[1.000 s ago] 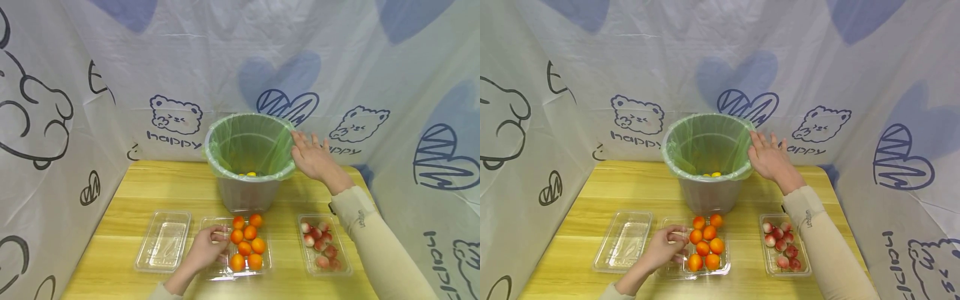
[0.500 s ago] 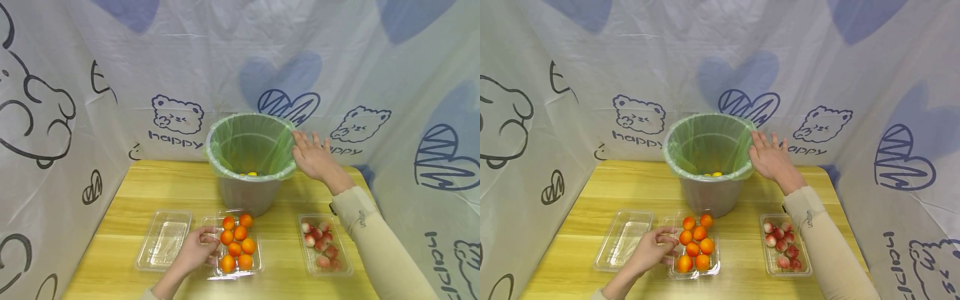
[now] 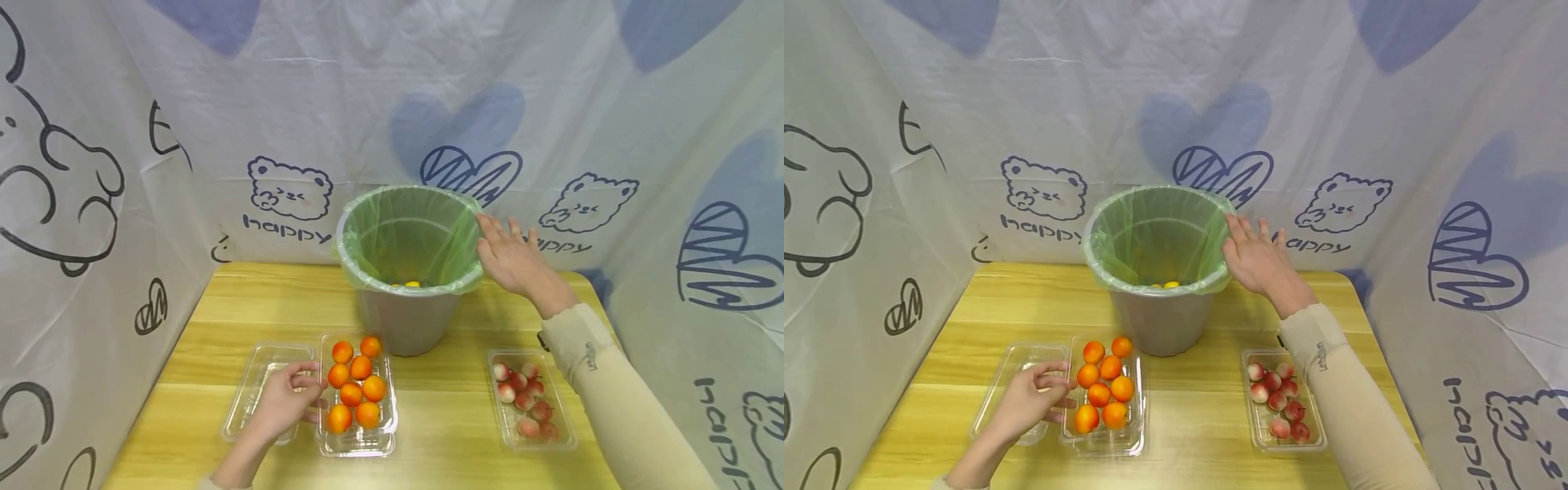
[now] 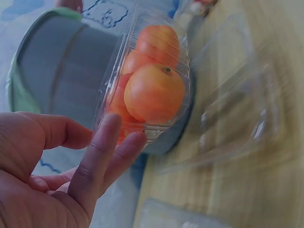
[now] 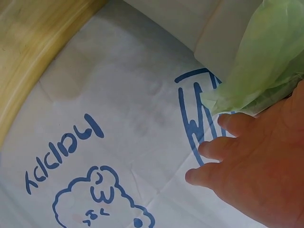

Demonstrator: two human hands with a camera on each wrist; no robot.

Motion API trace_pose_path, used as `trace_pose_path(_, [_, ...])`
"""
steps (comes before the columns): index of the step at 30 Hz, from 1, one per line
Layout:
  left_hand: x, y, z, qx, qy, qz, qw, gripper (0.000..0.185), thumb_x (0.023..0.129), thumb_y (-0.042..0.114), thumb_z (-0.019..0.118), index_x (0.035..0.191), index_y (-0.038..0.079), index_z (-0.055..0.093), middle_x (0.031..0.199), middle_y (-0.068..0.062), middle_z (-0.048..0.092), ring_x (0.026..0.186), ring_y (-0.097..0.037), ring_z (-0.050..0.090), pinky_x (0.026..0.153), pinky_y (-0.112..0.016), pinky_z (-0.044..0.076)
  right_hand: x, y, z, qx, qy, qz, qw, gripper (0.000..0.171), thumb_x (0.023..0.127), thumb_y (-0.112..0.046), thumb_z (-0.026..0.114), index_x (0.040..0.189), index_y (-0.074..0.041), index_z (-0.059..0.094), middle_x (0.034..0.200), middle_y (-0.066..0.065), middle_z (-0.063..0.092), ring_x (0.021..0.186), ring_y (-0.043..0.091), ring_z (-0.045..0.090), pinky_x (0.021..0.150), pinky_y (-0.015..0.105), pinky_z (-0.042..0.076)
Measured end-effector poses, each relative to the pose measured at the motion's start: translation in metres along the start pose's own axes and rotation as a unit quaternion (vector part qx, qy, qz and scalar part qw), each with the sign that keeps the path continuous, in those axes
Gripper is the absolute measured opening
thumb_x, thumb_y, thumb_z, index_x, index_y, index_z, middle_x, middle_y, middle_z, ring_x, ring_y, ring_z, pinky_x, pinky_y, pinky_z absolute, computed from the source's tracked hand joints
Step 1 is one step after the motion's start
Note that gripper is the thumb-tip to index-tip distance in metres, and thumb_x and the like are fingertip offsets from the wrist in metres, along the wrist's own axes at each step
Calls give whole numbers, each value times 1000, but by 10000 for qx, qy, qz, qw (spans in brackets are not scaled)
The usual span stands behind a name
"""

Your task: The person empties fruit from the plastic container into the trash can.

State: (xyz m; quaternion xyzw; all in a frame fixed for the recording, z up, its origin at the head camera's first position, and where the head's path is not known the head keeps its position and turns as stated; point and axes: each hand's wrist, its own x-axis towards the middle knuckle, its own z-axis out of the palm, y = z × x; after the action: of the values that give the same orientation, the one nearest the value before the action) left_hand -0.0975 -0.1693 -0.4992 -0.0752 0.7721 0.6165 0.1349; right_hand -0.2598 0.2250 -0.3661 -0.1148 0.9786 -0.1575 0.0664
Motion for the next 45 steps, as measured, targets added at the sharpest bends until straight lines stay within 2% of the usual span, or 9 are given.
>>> trace_pose_path(11, [1, 20, -36, 96, 352, 106, 9993, 47, 100, 1, 63, 144, -5, 51, 115, -25, 75, 86, -33, 80, 65, -36, 69, -1, 1, 0, 90, 15, -15, 10000, 68, 109, -44, 6, 171, -16, 2, 177, 17, 6, 160, 56, -2, 126, 76, -12])
trace_pose_path(17, [2, 36, -53, 116, 493, 232, 9984, 48, 100, 1, 60, 146, -7, 48, 119, -28, 74, 82, -22, 80, 67, -36, 69, -1, 1, 0, 128, 19, -32, 9999, 67, 110, -43, 6, 171, -17, 2, 178, 16, 6, 160, 55, -1, 127, 75, -11])
trace_pose_path(27, [13, 68, -76, 231, 693, 618, 9954, 49, 101, 3, 59, 148, -7, 45, 113, -14, 78, 76, -9, 78, 67, -35, 69, -2, 1, 1, 237, 18, -25, 9997, 67, 109, -43, 5, 171, -17, 2, 177, 17, 6, 160, 56, 0, 127, 75, -9])
trace_pose_path(36, [23, 101, -91, 124, 858, 917, 9920, 49, 102, 4, 58, 148, -7, 43, 90, 17, 73, 74, -5, 77, 66, -33, 68, -1, 1, 4, 333, 6, -34, 9994, 67, 109, -43, 7, 171, -16, 2, 178, 14, 6, 160, 56, 0, 128, 74, -8])
trace_pose_path(45, [32, 137, -101, -55, 817, 1295, 9882, 34, 101, 3, 58, 134, 2, 50, 84, 18, 74, 72, -7, 78, 64, -29, 67, -1, 1, 3, 362, 22, -6, 9993, 67, 109, -43, 8, 171, -17, 1, 178, 12, 7, 160, 56, 2, 129, 73, -8])
